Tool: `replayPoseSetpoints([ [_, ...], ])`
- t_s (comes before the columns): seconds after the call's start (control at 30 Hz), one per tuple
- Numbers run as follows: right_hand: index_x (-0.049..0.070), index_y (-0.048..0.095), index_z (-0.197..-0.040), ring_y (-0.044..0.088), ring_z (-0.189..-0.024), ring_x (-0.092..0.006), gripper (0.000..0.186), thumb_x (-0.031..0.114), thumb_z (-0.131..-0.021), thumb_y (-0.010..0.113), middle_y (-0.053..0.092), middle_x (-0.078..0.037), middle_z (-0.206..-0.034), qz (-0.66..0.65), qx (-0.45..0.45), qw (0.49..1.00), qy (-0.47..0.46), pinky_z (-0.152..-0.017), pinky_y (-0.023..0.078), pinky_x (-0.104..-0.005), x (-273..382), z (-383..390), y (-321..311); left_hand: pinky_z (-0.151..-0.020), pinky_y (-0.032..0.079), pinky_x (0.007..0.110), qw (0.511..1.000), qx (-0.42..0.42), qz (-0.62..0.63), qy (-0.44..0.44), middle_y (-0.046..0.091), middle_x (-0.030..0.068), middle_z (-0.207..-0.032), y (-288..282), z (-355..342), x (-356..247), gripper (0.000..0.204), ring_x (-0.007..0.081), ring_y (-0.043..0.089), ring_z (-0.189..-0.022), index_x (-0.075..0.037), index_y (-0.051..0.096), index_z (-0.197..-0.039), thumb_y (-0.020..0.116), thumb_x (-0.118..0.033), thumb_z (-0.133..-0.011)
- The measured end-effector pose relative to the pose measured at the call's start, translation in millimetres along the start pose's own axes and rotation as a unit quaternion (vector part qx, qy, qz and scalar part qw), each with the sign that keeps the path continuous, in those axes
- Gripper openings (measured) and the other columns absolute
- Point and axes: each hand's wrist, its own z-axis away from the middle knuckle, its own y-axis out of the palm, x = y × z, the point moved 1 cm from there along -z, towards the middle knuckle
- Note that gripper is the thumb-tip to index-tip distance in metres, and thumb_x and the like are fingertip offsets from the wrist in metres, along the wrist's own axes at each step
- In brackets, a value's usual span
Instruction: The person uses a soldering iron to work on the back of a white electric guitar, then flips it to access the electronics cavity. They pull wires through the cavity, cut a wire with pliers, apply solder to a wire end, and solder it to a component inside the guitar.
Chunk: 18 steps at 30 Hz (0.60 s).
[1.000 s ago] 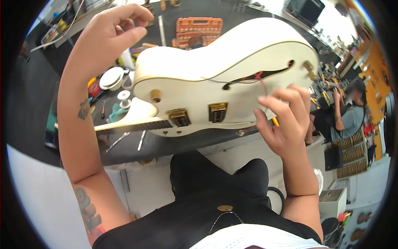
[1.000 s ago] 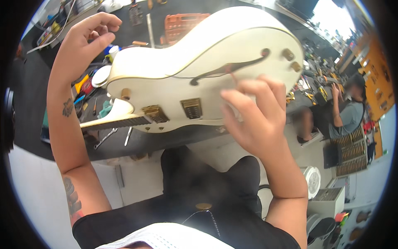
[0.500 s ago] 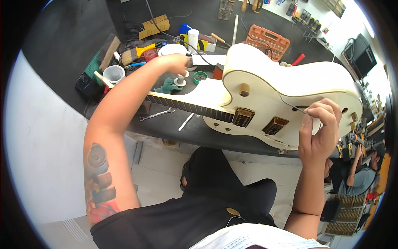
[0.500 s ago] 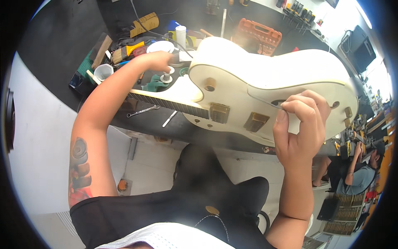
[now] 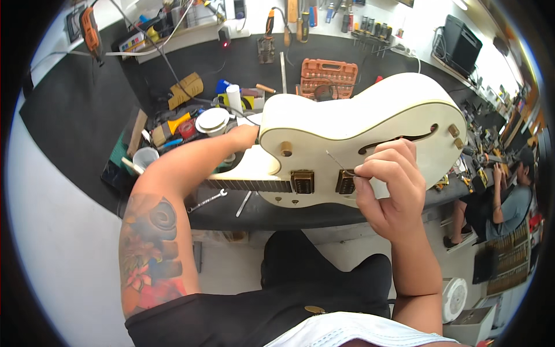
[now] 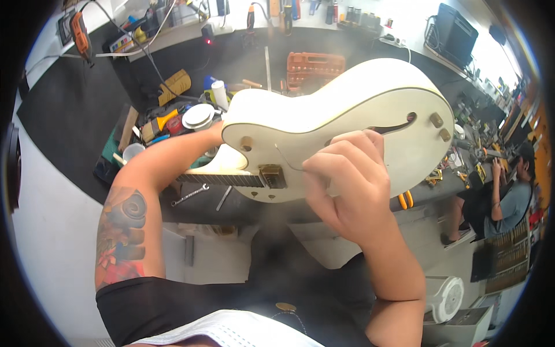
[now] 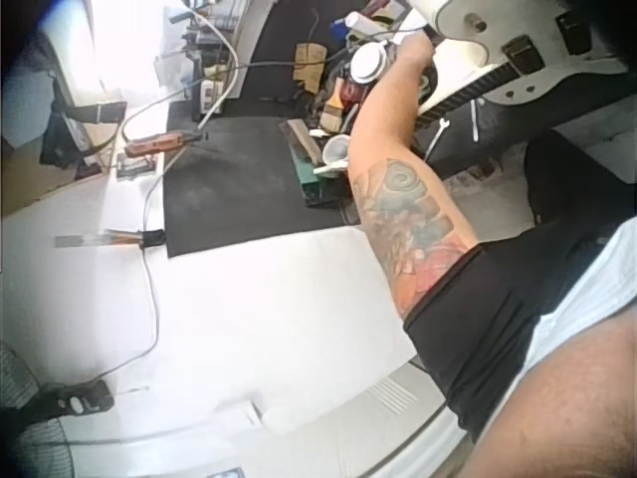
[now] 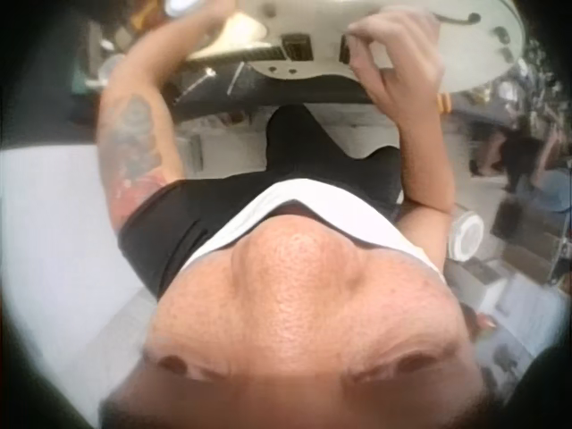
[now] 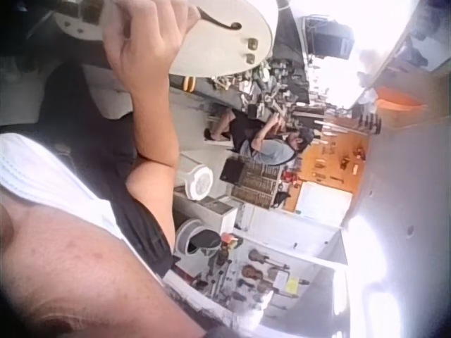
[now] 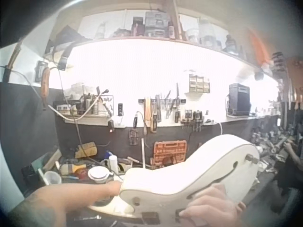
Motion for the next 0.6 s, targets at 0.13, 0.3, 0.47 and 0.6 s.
replayPoseSetpoints([
  [0.13,0.008,0.071,-0.095,0.061,-0.077,-0.0244,0.025,-0.007,-0.075,0.079,0.065,-0.004,-0.081,-0.022,-0.025,0.999,0.018,-0.079,0.044,-0.0377,-2.7,6.2,-10.9,-0.101,0.058,0.050,0.990,-0.084,0.102,0.051,0.077,0.0301,-0.119,-31.5,16.3,13.0,0.057,0.0450,0.073,-0.118,0.000,0.072,-0.127,0.086,-0.024,-0.078],
  [0.3,0.006,0.072,-0.098,0.054,-0.070,-0.0203,0.025,-0.007,-0.077,0.079,0.061,-0.003,-0.079,-0.081,-0.050,0.992,0.087,-0.072,0.044,-0.0345,-9.0,12.2,-22.1,-0.090,0.060,0.039,0.972,-0.175,0.141,-0.072,0.078,0.0212,-0.111,-165.4,121.8,-32.5,0.055,0.0314,0.077,-0.101,0.000,0.073,-0.121,0.085,-0.024,-0.073],
  [0.47,0.004,0.071,-0.099,0.053,-0.071,-0.0171,0.022,-0.007,-0.080,0.076,0.064,-0.003,-0.083,-0.089,-0.050,0.988,0.118,-0.071,0.045,-0.0322,-13.5,18.1,-35.9,-0.092,0.057,0.031,0.794,-0.415,0.444,-0.026,0.072,0.0115,-0.119,-193.1,242.6,-104.5,0.054,0.0177,0.069,-0.105,0.003,0.068,-0.134,0.071,-0.010,-0.082],
  [0.6,0.001,0.070,-0.098,0.058,-0.085,-0.0202,0.018,-0.006,-0.083,0.074,0.068,-0.006,-0.092,-0.201,-0.095,0.969,0.108,-0.080,0.048,-0.0333,-20.2,28.8,-30.5,-0.102,0.057,0.034,0.789,-0.457,0.411,0.019,0.073,0.0112,-0.125,-146.3,295.9,-226.4,0.066,0.0196,0.072,-0.113,0.001,0.070,-0.137,0.076,-0.005,-0.072],
])
